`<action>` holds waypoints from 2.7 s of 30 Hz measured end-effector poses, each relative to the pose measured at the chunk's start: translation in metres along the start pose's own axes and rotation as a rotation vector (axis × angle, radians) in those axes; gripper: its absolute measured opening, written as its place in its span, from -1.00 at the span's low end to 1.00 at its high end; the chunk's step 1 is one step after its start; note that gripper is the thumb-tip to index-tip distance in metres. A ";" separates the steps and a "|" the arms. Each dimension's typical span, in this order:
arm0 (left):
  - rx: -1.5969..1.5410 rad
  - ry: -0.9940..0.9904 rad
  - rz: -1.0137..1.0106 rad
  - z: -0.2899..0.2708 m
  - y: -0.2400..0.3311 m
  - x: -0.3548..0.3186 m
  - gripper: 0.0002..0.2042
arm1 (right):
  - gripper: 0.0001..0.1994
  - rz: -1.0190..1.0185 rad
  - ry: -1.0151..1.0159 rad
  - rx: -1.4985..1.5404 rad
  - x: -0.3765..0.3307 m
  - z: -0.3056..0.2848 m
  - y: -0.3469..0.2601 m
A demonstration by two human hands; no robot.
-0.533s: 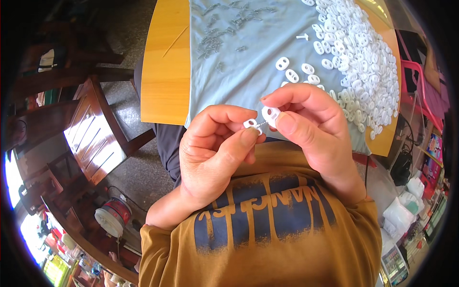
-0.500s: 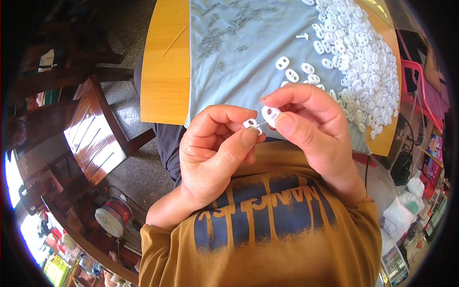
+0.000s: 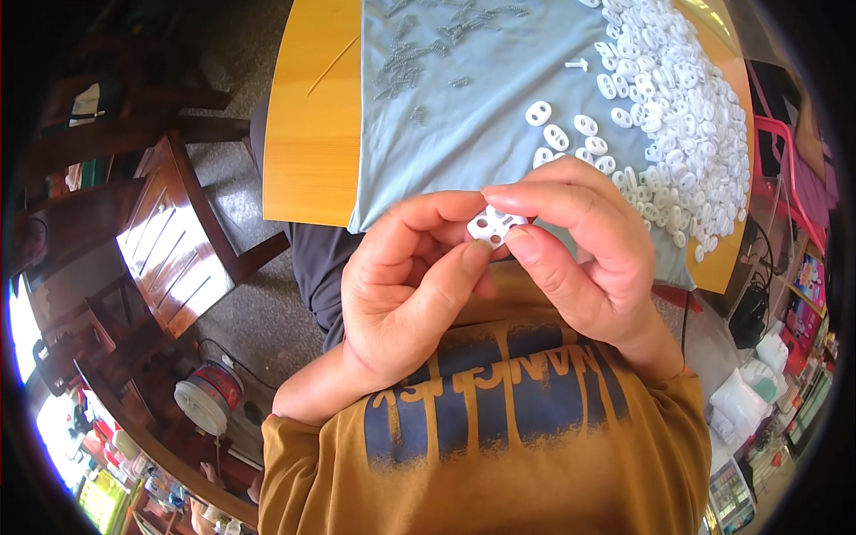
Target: Assembling small white plastic components by inserting metal pins.
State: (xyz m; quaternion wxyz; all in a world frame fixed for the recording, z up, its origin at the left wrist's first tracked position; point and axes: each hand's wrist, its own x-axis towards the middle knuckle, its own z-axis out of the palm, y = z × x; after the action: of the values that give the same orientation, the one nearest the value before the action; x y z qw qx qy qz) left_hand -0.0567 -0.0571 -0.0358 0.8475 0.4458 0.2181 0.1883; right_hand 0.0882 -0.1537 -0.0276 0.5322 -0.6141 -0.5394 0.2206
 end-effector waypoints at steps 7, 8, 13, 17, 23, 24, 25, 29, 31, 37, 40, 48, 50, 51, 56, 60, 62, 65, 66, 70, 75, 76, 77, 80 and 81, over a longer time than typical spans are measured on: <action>-0.017 -0.090 0.021 -0.006 -0.004 -0.002 -0.61 | -0.70 -0.006 -0.024 -0.007 -0.003 0.001 0.001; -0.011 -0.083 0.014 -0.005 -0.004 -0.003 -0.60 | -0.67 0.000 -0.016 0.002 -0.003 0.003 0.000; -0.036 -0.097 0.010 -0.008 -0.005 -0.003 -0.59 | -0.63 0.008 -0.009 -0.008 -0.004 0.006 0.001; -0.096 -0.092 -0.016 -0.009 -0.004 -0.004 -0.60 | -0.63 -0.041 -0.022 -0.024 -0.003 0.005 0.003; -0.136 -0.095 -0.032 -0.010 -0.003 -0.004 -0.60 | -0.63 -0.060 -0.036 -0.028 -0.002 0.007 0.003; -0.127 -0.100 -0.032 -0.010 -0.003 -0.004 -0.60 | -0.63 -0.057 -0.039 -0.022 -0.002 0.007 0.003; -0.127 -0.100 -0.033 -0.011 -0.003 -0.004 -0.60 | -0.63 -0.057 -0.039 -0.022 -0.003 0.007 0.003; -0.125 -0.097 -0.048 -0.009 0.002 -0.002 -0.63 | -0.65 -0.039 -0.048 0.019 -0.003 0.007 0.004; -0.133 -0.081 -0.064 -0.010 0.003 -0.002 -0.64 | -0.66 -0.039 -0.053 0.041 -0.003 0.006 0.004; -0.132 -0.102 -0.122 -0.010 0.007 0.000 -0.65 | -0.69 0.085 -0.057 0.181 -0.007 0.007 0.001; -0.120 -0.079 -0.196 -0.011 0.008 0.001 -0.65 | -0.71 0.115 -0.047 0.236 -0.007 0.007 0.000; -0.072 -0.117 -0.200 -0.013 0.010 0.001 -0.60 | -0.78 0.174 -0.018 0.323 -0.009 0.009 0.000; -0.054 -0.111 -0.210 -0.013 0.011 0.001 -0.59 | -0.78 0.170 -0.032 0.322 -0.009 0.008 0.001; -0.036 -0.108 -0.221 -0.013 0.011 0.001 -0.59 | -0.78 0.165 -0.045 0.319 -0.010 0.007 0.002; -0.072 -0.099 -0.221 -0.015 0.008 -0.001 -0.60 | -0.78 0.083 -0.072 0.252 -0.005 0.005 0.005; -0.144 -0.080 -0.231 -0.011 0.007 -0.002 -0.62 | -0.72 0.020 -0.072 0.230 -0.004 0.009 0.004; -0.152 -0.089 -0.229 -0.011 0.008 -0.003 -0.61 | -0.71 0.024 -0.089 0.219 -0.004 0.008 0.004; -0.156 -0.117 -0.209 -0.012 0.007 -0.006 -0.60 | -0.70 0.018 -0.117 0.207 -0.005 0.005 0.006; -0.153 -0.135 -0.190 -0.012 0.006 -0.007 -0.59 | -0.69 0.006 -0.128 0.207 -0.005 0.004 0.007; -0.163 -0.144 -0.138 -0.010 0.002 -0.010 -0.58 | -0.70 -0.045 -0.113 0.148 -0.005 0.005 0.005; -0.090 -0.161 -0.003 -0.010 -0.003 -0.012 -0.59 | -0.70 -0.170 -0.012 0.017 -0.005 0.011 0.007; -0.089 -0.134 -0.008 -0.008 -0.003 -0.012 -0.60 | -0.70 -0.175 -0.011 0.014 -0.005 0.012 0.007; -0.087 -0.138 -0.003 -0.010 -0.005 -0.011 -0.60 | -0.71 -0.190 0.002 0.017 -0.007 0.013 0.009; 0.165 -0.156 0.188 -0.013 -0.009 -0.009 -0.62 | -0.71 -0.228 0.023 0.009 -0.008 0.016 0.011; 0.167 -0.155 0.193 -0.014 -0.009 -0.008 -0.62 | -0.71 -0.246 0.031 -0.001 -0.008 0.017 0.012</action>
State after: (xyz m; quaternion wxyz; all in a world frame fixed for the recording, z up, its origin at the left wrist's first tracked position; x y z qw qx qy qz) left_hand -0.0692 -0.0569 -0.0489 0.7998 0.5468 0.1228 0.2153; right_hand 0.0760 -0.1519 -0.0463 0.5630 -0.5469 -0.6027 0.1437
